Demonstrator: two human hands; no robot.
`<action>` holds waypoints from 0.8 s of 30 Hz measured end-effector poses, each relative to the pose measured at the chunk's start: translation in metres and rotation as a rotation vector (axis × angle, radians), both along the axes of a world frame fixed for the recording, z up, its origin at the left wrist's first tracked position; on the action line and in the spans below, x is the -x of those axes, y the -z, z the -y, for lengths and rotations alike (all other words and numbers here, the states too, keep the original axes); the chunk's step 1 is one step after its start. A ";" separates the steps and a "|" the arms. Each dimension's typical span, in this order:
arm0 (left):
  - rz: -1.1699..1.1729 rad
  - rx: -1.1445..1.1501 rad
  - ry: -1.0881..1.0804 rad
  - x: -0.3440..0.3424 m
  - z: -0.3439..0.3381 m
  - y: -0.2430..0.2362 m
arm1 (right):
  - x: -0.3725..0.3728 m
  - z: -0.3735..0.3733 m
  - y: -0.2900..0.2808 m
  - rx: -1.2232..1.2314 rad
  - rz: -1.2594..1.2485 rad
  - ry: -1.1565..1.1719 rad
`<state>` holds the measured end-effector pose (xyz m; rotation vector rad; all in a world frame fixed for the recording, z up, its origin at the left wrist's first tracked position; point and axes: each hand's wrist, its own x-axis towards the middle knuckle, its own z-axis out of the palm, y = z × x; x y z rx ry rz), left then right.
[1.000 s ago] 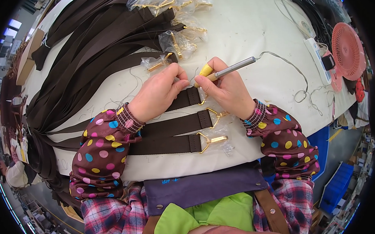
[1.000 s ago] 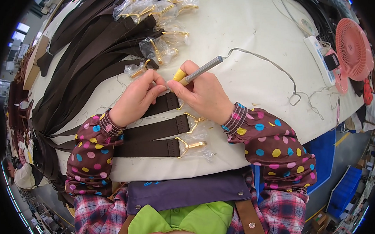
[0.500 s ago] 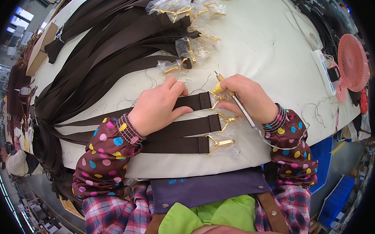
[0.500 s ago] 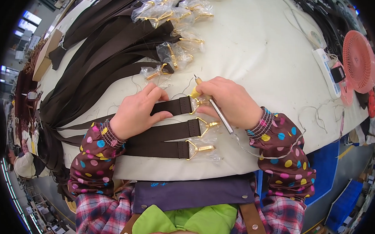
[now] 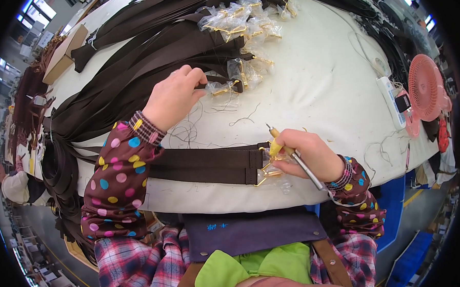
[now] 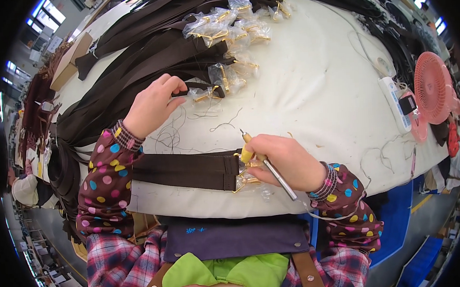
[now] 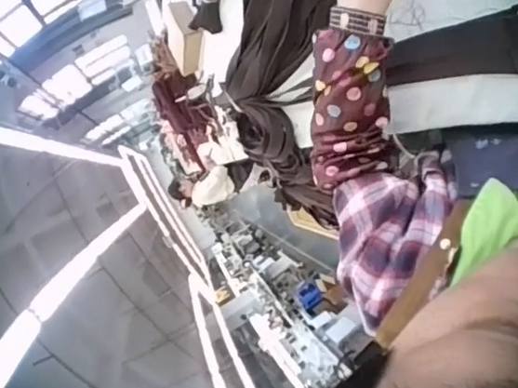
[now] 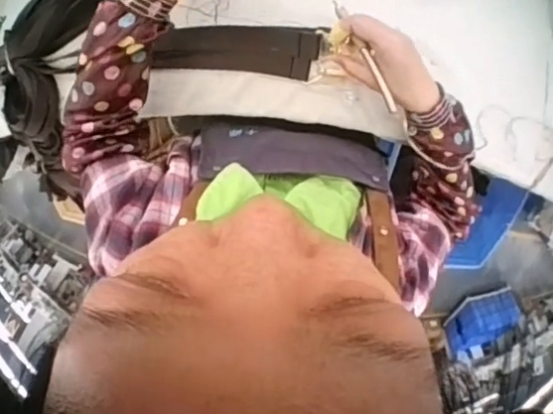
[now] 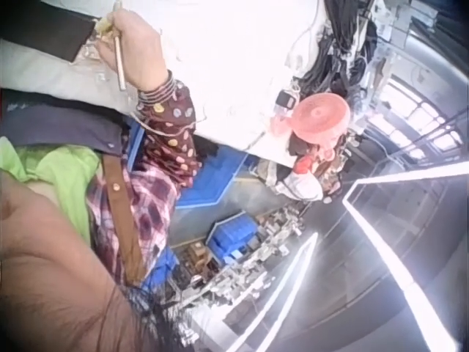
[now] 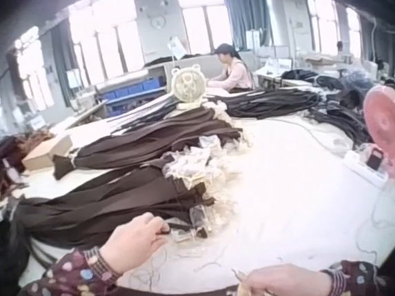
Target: Marking or heat-sealing parts of leather straps using a hand tool.
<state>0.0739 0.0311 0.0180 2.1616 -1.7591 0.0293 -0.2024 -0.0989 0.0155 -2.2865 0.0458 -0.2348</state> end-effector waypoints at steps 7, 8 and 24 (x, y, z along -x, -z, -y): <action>0.202 0.068 0.101 -0.021 0.017 0.028 | -0.008 0.008 -0.003 0.118 0.159 0.162; 0.201 0.071 0.107 -0.016 0.016 0.027 | -0.011 0.012 0.004 0.051 0.208 0.258; -0.648 -0.127 0.037 0.045 -0.006 0.023 | -0.061 0.000 0.014 0.290 0.318 0.090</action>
